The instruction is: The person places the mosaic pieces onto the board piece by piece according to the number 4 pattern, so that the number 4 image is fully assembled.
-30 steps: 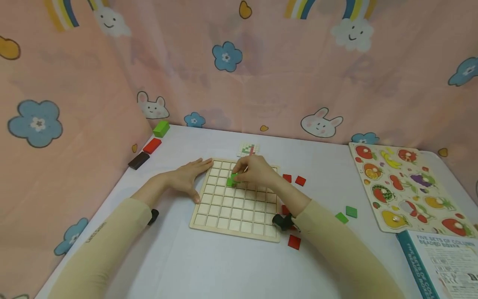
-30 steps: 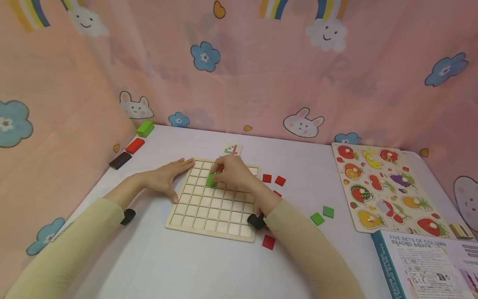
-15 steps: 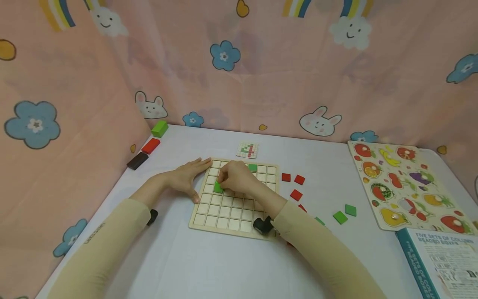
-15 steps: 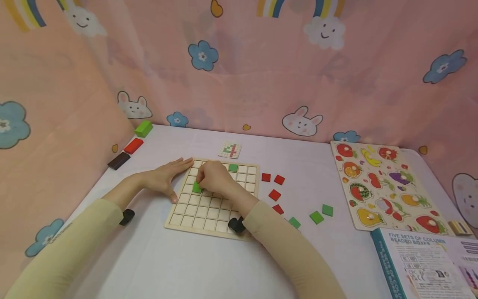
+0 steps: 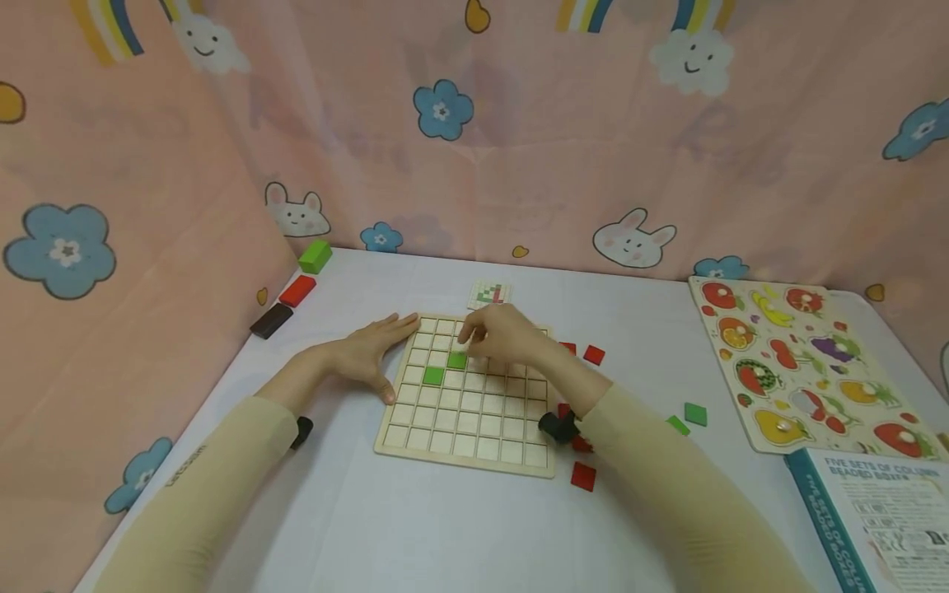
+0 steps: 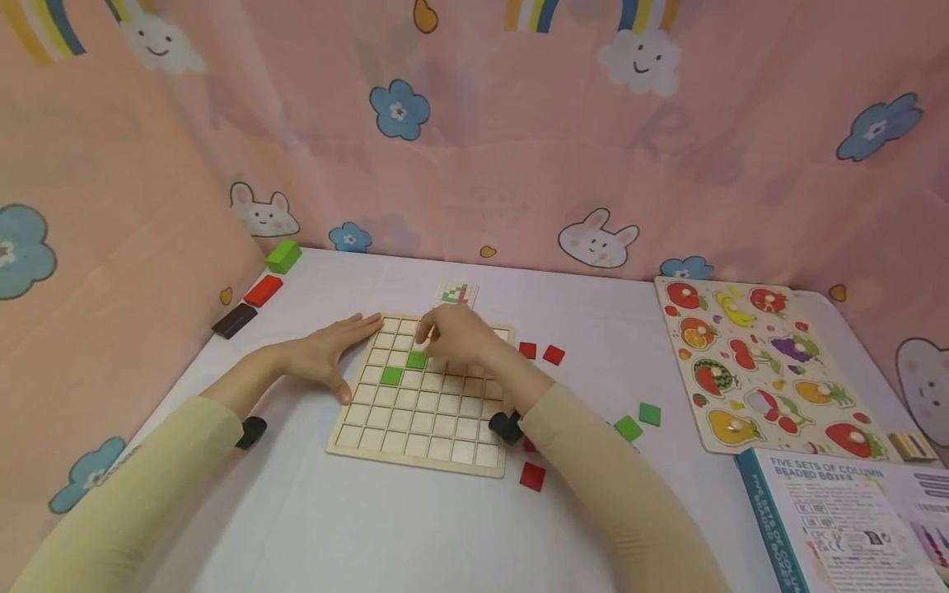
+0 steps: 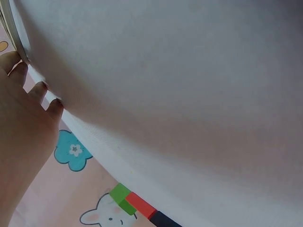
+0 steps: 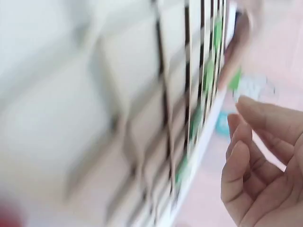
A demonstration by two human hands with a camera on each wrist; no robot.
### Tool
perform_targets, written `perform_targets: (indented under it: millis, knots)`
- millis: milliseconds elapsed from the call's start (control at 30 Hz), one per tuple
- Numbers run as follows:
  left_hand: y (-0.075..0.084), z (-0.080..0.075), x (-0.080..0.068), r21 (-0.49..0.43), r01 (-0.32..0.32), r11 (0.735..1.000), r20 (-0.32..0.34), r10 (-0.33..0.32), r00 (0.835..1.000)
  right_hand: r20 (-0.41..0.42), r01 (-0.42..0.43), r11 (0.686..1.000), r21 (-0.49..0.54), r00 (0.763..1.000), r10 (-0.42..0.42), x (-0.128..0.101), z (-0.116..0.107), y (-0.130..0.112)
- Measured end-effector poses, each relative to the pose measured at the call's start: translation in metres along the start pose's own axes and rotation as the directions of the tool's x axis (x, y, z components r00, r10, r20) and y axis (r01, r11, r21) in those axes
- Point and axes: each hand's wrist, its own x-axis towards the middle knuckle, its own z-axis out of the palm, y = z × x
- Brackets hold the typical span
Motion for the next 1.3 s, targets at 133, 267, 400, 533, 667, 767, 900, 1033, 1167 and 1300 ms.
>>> perform_targets:
  millis: [133, 267, 400, 533, 667, 767, 900, 1033, 1167, 1300]
  knots:
    - [-0.001, 0.0, 0.001, 0.009, 0.001, 1.0, -0.004, -0.001, 1.0, 0.026, -0.018, 0.999, -0.039, 0.999, 0.019, -0.021, -0.035, 0.028]
    - [-0.002, 0.0, 0.0, 0.018, 0.009, 1.0, -0.004, -0.009, 1.0, 0.084, -0.097, 0.994, -0.057, 0.991, 0.101, -0.046, -0.061, 0.062]
    - [-0.002, 0.0, 0.0, 0.021, 0.01, 1.0, -0.004, -0.01, 1.0, 0.172, -0.164, 0.984, -0.074, 0.969, 0.174, -0.072, -0.077, 0.095]
    - [-0.003, 0.001, 0.0, 0.018, 0.007, 1.0, -0.008, -0.007, 1.0, 0.291, -0.164, 0.983, -0.077, 0.94, 0.18, -0.099, -0.09, 0.114]
    - [-0.003, 0.0, 0.0, 0.017, 0.007, 1.0, -0.011, -0.007, 1.0, 0.346, -0.181, 0.983, -0.042, 0.92, 0.184, -0.122, -0.098, 0.122]
    - [-0.003, 0.0, 0.0, 0.022, 0.001, 1.0, -0.011, 0.0, 1.0, 0.342, -0.172, 0.985, 0.011, 0.926, 0.158, -0.135, -0.094, 0.123]
    - [-0.002, 0.001, 0.002, 0.026, -0.012, 1.0, -0.01, 0.012, 1.0, 0.36, -0.135, 0.99, 0.048, 0.927, 0.109, -0.148, -0.077, 0.116]
    - [-0.001, 0.002, 0.002, 0.025, -0.011, 1.0, -0.007, 0.011, 1.0, 0.383, -0.094, 0.996, 0.008, 0.92, 0.084, -0.153, -0.062, 0.108]
    - [-0.001, 0.002, 0.002, 0.03, -0.012, 0.999, -0.008, 0.012, 1.0, 0.377, -0.055, 0.998, -0.043, 0.924, 0.067, -0.154, -0.055, 0.104]
    - [0.0, 0.002, 0.002, 0.027, -0.008, 1.0, -0.006, 0.008, 1.0, 0.371, -0.031, 0.998, -0.054, 0.927, 0.049, -0.152, -0.052, 0.104]
